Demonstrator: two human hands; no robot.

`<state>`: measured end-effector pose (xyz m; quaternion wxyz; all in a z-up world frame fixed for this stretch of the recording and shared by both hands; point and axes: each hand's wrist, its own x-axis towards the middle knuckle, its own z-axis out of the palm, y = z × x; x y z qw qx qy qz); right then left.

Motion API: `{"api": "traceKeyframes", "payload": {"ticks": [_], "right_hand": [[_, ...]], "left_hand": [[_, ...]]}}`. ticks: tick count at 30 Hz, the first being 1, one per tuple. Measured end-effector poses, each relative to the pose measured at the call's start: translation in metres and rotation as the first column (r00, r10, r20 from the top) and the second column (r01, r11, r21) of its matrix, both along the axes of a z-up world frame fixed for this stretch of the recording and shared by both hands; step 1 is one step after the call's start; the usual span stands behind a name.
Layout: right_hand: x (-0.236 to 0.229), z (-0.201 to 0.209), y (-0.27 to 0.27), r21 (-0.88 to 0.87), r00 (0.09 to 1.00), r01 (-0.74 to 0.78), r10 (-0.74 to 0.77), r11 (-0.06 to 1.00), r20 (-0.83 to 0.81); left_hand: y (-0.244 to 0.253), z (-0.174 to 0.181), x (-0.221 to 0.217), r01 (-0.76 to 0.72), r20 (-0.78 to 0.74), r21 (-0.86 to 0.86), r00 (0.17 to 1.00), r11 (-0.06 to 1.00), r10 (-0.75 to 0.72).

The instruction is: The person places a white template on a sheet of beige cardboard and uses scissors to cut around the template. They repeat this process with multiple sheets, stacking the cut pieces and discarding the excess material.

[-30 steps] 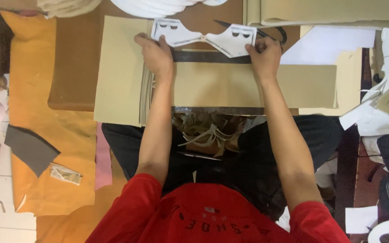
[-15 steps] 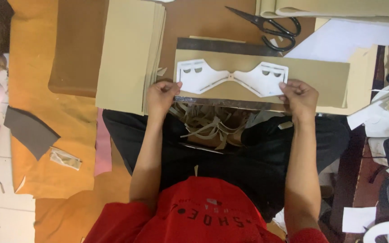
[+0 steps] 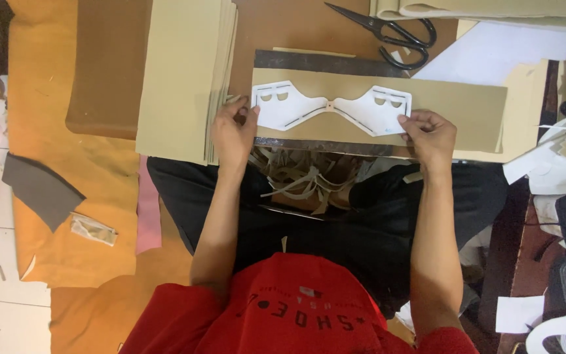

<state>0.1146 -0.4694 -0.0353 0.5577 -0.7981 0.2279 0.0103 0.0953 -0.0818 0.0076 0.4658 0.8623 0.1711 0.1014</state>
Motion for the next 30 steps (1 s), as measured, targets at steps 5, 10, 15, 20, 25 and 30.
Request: {"api": "traceKeyframes", "payload": {"ticks": [5,10,15,20,25,30], "right_hand": [[-0.001,0.002,0.001,-0.013,1.000,-0.022,0.022,1.000,0.009],[-0.006,0.006,0.000,-0.363,0.989,-0.036,0.084,0.931,0.119],[-0.012,0.050,0.032,-0.467,0.957,-0.053,0.178,0.883,0.229],[-0.010,0.047,0.025,-0.595,0.937,-0.099,0.276,0.797,0.213],[0.031,0.059,0.011,-0.721,0.938,-0.113,0.313,0.684,0.150],[0.124,0.044,0.005,-0.877,0.599,-0.271,0.782,0.398,0.170]], "left_hand": [[-0.001,-0.016,0.003,-0.008,-0.018,0.048,1.000,0.999,0.008],[-0.004,-0.032,0.006,0.010,-0.034,0.181,0.999,0.983,-0.004],[-0.016,-0.014,0.005,-0.024,-0.039,0.227,0.999,0.974,0.033],[-0.019,-0.023,0.008,-0.011,-0.080,0.269,0.996,0.963,0.033],[-0.019,-0.031,0.013,0.011,-0.129,0.305,0.991,0.952,0.030],[-0.013,-0.041,0.018,-0.039,-0.095,0.249,0.993,0.968,0.065]]}}
